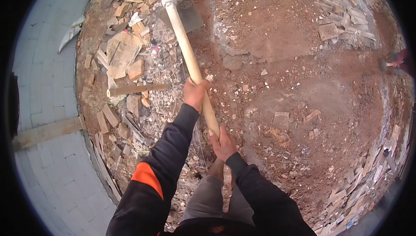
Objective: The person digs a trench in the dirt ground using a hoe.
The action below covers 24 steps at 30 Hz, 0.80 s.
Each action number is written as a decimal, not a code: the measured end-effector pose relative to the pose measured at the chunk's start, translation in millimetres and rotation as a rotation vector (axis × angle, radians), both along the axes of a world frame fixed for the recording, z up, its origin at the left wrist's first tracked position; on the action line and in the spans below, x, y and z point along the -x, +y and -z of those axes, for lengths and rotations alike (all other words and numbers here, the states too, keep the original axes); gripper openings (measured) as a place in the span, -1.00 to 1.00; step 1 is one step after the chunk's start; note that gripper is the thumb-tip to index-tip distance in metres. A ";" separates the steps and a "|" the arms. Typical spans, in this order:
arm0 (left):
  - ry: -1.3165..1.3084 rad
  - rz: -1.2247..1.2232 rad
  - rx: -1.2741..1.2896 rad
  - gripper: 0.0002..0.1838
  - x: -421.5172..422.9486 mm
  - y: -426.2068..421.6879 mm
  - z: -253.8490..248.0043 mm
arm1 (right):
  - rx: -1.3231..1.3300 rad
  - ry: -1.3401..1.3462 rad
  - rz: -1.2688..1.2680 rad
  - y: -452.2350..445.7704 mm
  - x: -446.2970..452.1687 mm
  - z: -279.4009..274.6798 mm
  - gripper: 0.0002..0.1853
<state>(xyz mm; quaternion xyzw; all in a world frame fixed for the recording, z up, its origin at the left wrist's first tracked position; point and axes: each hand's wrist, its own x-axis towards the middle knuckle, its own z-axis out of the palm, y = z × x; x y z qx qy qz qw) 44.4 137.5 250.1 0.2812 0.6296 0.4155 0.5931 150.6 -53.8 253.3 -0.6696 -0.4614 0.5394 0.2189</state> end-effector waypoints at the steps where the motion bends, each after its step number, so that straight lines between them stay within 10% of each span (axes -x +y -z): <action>1: 0.058 -0.004 -0.017 -0.65 4.5 17.7 29.7 | -0.032 -0.022 -0.008 32.1 7.9 24.3 -0.50; 5: 0.248 0.032 0.175 -0.70 1.8 43.4 168.8 | 0.065 -0.066 0.017 57.0 10.9 115.3 -0.43; 8: 0.507 0.302 0.262 -0.84 -13.0 -90.5 302.9 | 0.186 -0.254 0.002 -65.8 0.6 148.6 -0.29; 10: 0.014 0.050 0.613 -0.84 -23.1 -152.1 224.8 | 0.252 -0.280 -0.037 -122.7 -9.7 106.5 -0.29; 17: 0.075 -0.041 0.352 -0.74 -13.3 -166.6 100.2 | 0.345 -0.050 0.017 -131.8 -2.8 34.6 -0.51; 24: 0.252 -0.040 0.026 -0.75 10.3 25.2 150.1 | 0.086 -0.028 -0.064 37.4 18.3 138.4 -0.40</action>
